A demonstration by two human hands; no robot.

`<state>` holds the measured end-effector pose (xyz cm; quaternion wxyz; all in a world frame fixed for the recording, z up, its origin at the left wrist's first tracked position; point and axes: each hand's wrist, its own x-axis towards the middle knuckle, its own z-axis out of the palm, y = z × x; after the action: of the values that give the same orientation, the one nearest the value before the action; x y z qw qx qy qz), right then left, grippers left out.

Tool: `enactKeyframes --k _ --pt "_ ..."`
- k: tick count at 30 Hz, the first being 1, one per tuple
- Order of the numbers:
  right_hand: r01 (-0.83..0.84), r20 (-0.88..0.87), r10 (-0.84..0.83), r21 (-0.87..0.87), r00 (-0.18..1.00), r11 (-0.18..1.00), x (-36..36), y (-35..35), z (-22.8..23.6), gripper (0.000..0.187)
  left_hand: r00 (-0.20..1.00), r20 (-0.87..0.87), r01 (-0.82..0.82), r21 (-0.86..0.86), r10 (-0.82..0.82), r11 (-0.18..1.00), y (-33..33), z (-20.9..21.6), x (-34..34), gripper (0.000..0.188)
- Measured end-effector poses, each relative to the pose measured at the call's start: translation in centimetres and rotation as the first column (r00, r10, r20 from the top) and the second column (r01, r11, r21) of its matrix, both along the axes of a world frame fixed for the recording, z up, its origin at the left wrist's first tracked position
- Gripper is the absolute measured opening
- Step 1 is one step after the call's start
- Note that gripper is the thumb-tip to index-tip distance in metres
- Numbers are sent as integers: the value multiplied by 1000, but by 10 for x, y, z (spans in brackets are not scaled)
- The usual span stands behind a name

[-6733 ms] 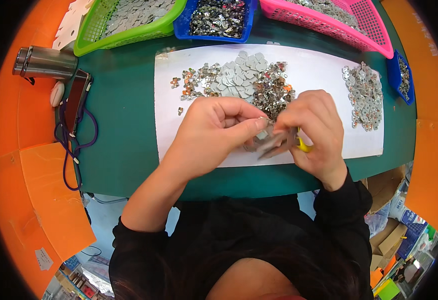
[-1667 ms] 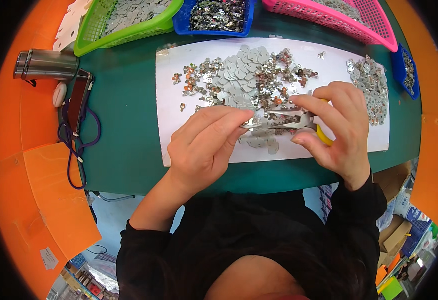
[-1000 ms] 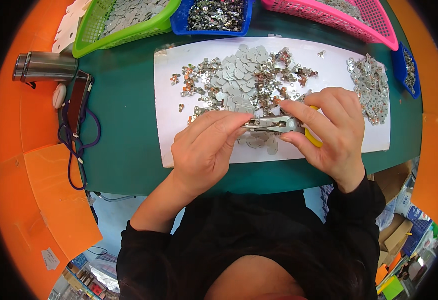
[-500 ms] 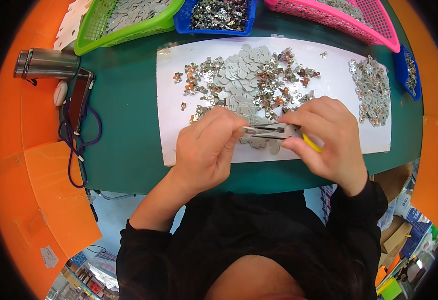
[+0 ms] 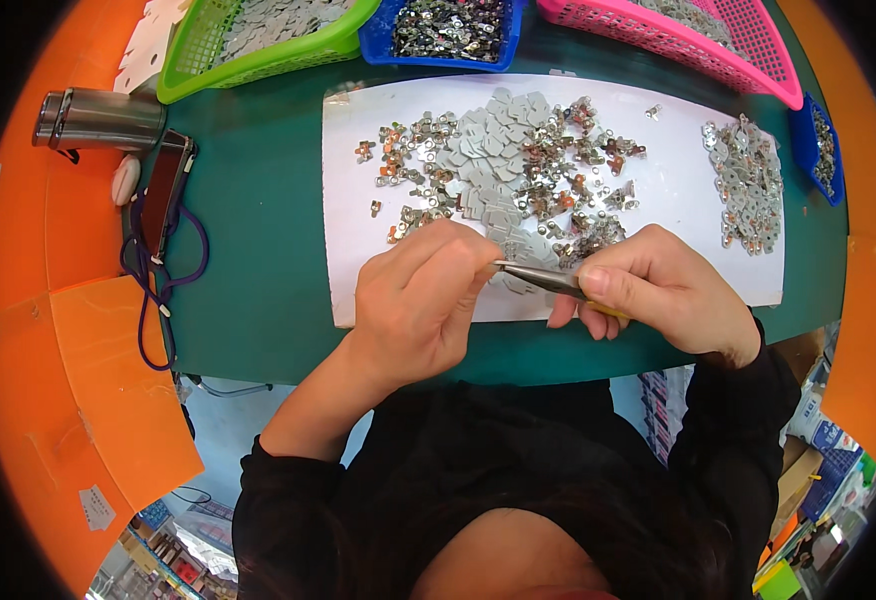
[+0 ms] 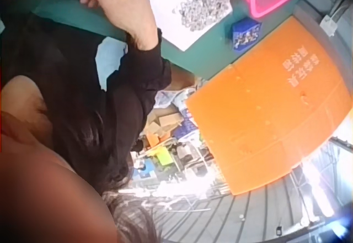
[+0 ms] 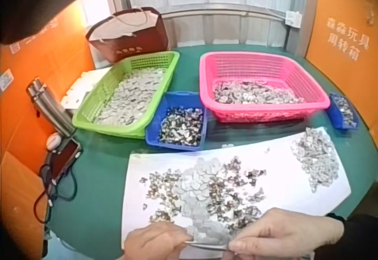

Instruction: Assembling small metal hardware components using a pair of pliers at a workbench.

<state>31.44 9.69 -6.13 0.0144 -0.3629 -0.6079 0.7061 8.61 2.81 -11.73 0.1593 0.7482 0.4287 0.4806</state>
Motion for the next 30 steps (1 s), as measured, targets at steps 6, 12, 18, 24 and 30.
enactKeyframes --k 6,12,18,24,30 --pt "-33 -95 10 -238 995 971 -1 0 -10 50 998 55 24 40 -26 999 -2 0 -1 12" --pt "-54 -19 54 15 998 998 -3 -7 -8 42 990 134 -21 -99 34 995 -13 0 4 8" --pt "107 29 -142 517 989 849 -10 -39 -13 18 991 103 -72 -159 89 985 -12 -7 3 7" --pt "122 -43 -119 586 992 801 -2 -28 -6 14 979 181 -42 -267 93 963 -10 0 1 7" --pt "80 -10 -111 758 994 647 -2 -21 -7 16 982 186 17 -276 36 961 -9 0 4 6"
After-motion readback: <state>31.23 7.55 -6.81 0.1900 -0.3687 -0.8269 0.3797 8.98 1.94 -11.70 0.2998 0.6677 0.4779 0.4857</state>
